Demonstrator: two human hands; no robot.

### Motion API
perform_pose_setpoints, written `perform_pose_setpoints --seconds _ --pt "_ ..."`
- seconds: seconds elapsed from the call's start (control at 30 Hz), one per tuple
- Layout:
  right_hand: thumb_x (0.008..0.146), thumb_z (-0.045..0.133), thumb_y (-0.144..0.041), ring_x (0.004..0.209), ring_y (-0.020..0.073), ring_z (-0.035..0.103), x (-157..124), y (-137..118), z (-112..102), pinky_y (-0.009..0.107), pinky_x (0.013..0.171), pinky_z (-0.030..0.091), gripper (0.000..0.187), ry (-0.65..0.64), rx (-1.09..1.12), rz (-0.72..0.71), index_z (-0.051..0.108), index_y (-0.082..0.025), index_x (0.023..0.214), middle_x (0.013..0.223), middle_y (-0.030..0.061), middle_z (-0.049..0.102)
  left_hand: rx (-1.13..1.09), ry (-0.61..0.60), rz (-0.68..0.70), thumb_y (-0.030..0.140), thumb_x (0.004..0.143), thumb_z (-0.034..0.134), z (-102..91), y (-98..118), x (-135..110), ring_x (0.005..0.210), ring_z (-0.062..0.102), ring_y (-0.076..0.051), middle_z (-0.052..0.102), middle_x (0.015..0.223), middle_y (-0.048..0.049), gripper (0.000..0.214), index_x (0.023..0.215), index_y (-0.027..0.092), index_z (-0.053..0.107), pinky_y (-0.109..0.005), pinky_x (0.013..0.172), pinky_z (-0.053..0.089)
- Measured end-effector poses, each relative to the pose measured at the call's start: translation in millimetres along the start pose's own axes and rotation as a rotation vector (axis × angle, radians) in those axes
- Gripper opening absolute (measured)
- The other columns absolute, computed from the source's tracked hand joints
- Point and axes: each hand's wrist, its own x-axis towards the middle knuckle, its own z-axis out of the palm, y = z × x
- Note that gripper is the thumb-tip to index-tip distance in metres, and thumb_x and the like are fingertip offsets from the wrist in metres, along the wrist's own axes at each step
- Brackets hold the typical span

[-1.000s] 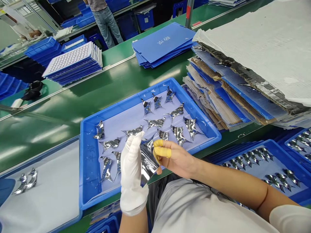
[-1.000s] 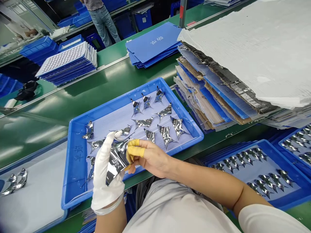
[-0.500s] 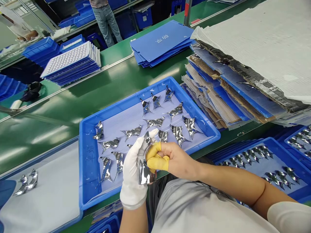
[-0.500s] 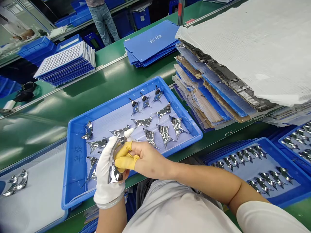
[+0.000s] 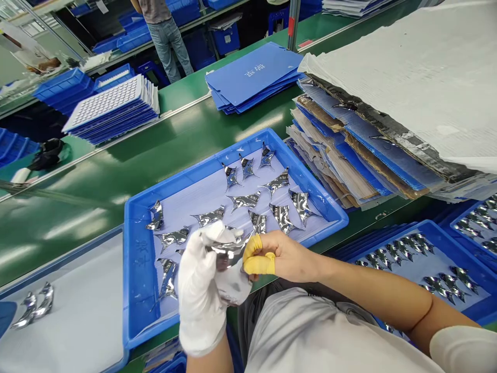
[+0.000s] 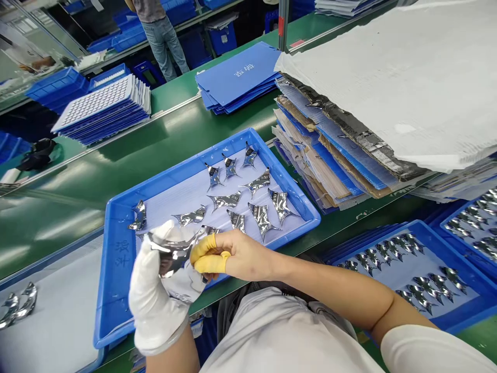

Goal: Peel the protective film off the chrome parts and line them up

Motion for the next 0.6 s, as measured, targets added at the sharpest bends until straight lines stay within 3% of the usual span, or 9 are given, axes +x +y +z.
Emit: perform_pose_setpoints --seconds 0.13,0.27,0.37,0.53,0.6 --pt "0.081 0.073 -0.050 0.064 0.0071 0.054 4 4 -9 0.020 0.064 0.047 0.040 -0.018 -0.042 -0.057 0.058 -0.013 0.074 0.072 -0.0017 0.056 0.228 -0.125 0.307 0.021 0.076 0.078 -1.2 11 -4 0.096 0.067 -0.015 0.071 0.097 0.0022 0.028 0.102 0.028 0.072 -0.022 0.088 0.055" --pt "0.081 0.071 -0.056 0.066 0.0074 0.052 8 9 -13 0.021 0.068 0.047 0.045 -0.017 -0.069 -0.097 0.060 -0.013 0.078 0.074 -0.0009 0.055 0.307 -0.171 0.417 0.016 0.075 0.079 2.5 13 -7 0.103 0.065 -0.014 0.072 0.102 0.0032 0.032 0.103 0.030 0.072 -0.023 0.095 0.052" --pt "0.086 0.067 -0.053 0.068 0.0083 0.052 7 10 -15 0.022 0.069 0.048 0.042 -0.040 -0.148 -0.158 0.061 -0.012 0.079 0.076 0.0004 0.056 0.328 -0.149 0.435 0.014 0.077 0.077 1.6 12 -8 0.104 0.066 -0.013 0.072 0.106 0.0028 0.032 0.105 0.030 0.072 -0.023 0.094 0.054" --pt "0.099 0.054 -0.031 0.074 0.0104 0.053 -1 -4 -14 0.023 0.072 0.046 0.025 -0.067 -0.561 -0.502 0.068 -0.012 0.094 0.081 0.0049 0.062 0.350 -0.026 0.349 0.017 0.083 0.072 -6.1 14 -8 0.100 0.069 -0.013 0.074 0.106 0.0011 0.028 0.108 0.030 0.073 -0.016 0.084 0.056" --pt "0.100 0.052 -0.028 0.075 0.0109 0.052 -5 -9 -12 0.024 0.074 0.045 0.024 -0.054 -0.674 -0.557 0.068 -0.012 0.096 0.081 0.0056 0.063 0.348 0.000 0.311 0.019 0.081 0.074 -8.2 15 -7 0.099 0.069 -0.015 0.074 0.108 -0.0010 0.029 0.109 0.028 0.073 -0.019 0.086 0.056"
